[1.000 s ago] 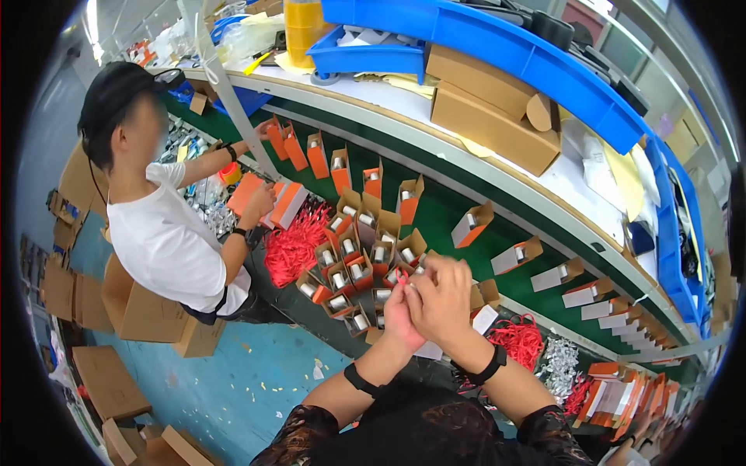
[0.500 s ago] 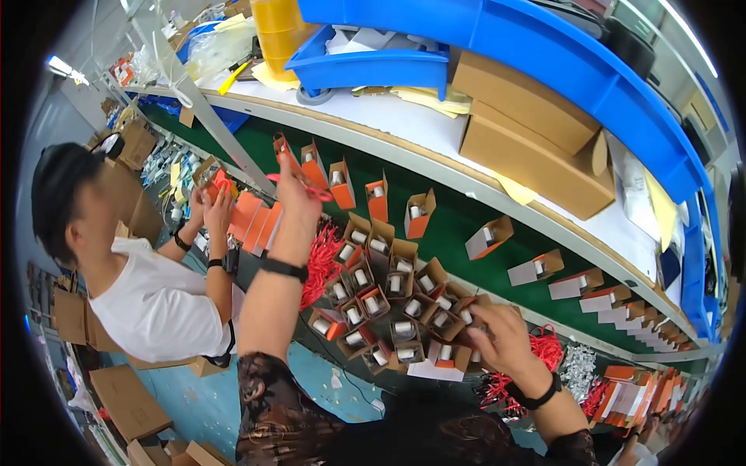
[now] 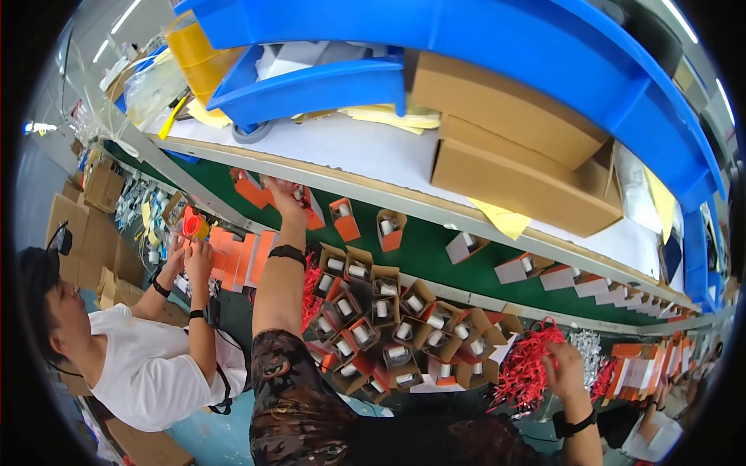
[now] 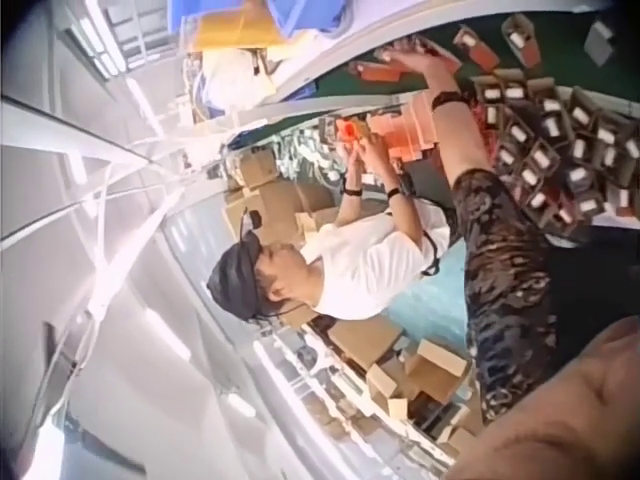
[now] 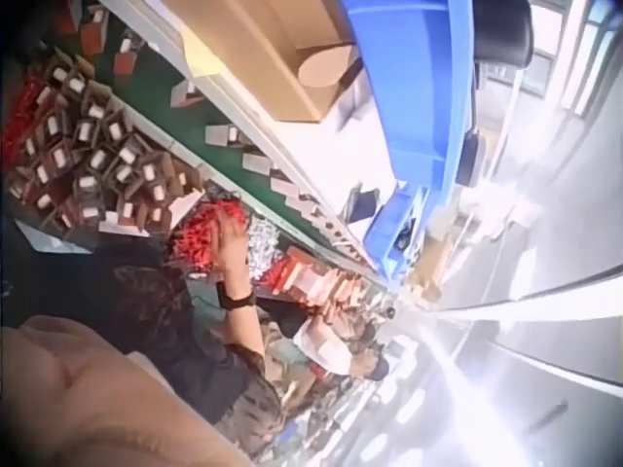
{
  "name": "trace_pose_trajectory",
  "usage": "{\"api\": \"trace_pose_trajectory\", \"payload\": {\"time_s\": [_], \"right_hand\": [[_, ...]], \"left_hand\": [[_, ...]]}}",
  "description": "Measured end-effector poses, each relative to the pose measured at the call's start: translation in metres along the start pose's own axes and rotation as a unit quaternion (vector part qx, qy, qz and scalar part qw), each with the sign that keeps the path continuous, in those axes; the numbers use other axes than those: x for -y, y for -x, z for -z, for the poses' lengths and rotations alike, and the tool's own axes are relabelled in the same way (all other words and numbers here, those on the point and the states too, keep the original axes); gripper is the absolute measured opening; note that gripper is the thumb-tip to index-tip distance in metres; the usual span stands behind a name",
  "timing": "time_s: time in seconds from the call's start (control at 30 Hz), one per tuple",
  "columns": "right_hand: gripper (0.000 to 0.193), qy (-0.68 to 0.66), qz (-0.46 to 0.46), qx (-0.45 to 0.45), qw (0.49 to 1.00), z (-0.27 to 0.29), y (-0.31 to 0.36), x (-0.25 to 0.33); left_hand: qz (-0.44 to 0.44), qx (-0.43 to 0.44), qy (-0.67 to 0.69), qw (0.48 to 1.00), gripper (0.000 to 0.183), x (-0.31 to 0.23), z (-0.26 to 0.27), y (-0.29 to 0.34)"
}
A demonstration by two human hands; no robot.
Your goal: The person picks up a red lanyard, folds it, and places it into an orange box before repeating the process with a white lanyard. This cycle of folding and boxing individual lanyards continues throughout the video.
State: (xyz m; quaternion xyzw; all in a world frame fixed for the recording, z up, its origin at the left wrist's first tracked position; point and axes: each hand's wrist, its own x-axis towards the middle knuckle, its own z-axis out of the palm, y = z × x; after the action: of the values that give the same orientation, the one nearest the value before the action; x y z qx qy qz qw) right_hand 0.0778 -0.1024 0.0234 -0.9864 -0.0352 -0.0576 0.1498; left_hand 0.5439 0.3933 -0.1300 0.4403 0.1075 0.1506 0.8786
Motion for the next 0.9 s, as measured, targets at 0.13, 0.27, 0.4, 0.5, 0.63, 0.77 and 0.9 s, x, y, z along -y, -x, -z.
{"api": "trace_pose_trajectory", "payload": {"time_s": [0.13, 0.27, 0.4, 0.5, 0.63, 0.77, 0.9], "right_hand": [[0.027, 0.015, -0.033, -0.033, 0.999, 0.010, 0.016, -0.013], [0.029, 0.008, -0.076, -0.017, 0.997, 0.011, 0.041, -0.021], [0.029, 0.042, -0.124, 0.009, 0.991, 0.013, 0.074, -0.032], [0.031, 0.025, -0.177, 0.018, 0.984, 0.014, 0.087, -0.030], [0.034, 0.030, -0.168, 0.021, 0.985, 0.018, 0.082, -0.032], [0.033, 0.040, -0.165, 0.021, 0.985, 0.020, 0.075, -0.036], [0.031, 0.030, -0.154, 0.036, 0.987, 0.018, 0.071, -0.034]], "left_hand": [[0.011, -0.011, -0.041, 0.999, 0.073, -0.004, 0.006, -0.005], [0.071, 0.034, -0.364, 0.928, 0.057, -0.037, 0.060, -0.028], [-0.019, 0.192, -0.774, 0.603, 0.057, -0.033, 0.013, 0.033], [-0.132, 0.240, -0.869, 0.413, 0.059, -0.026, 0.018, 0.039], [-0.152, 0.213, -0.862, 0.433, 0.042, -0.028, 0.053, 0.001], [-0.131, 0.165, -0.842, 0.497, 0.028, -0.030, 0.050, -0.016], [-0.327, 0.124, -0.717, 0.603, 0.023, -0.015, 0.056, -0.036]]}}
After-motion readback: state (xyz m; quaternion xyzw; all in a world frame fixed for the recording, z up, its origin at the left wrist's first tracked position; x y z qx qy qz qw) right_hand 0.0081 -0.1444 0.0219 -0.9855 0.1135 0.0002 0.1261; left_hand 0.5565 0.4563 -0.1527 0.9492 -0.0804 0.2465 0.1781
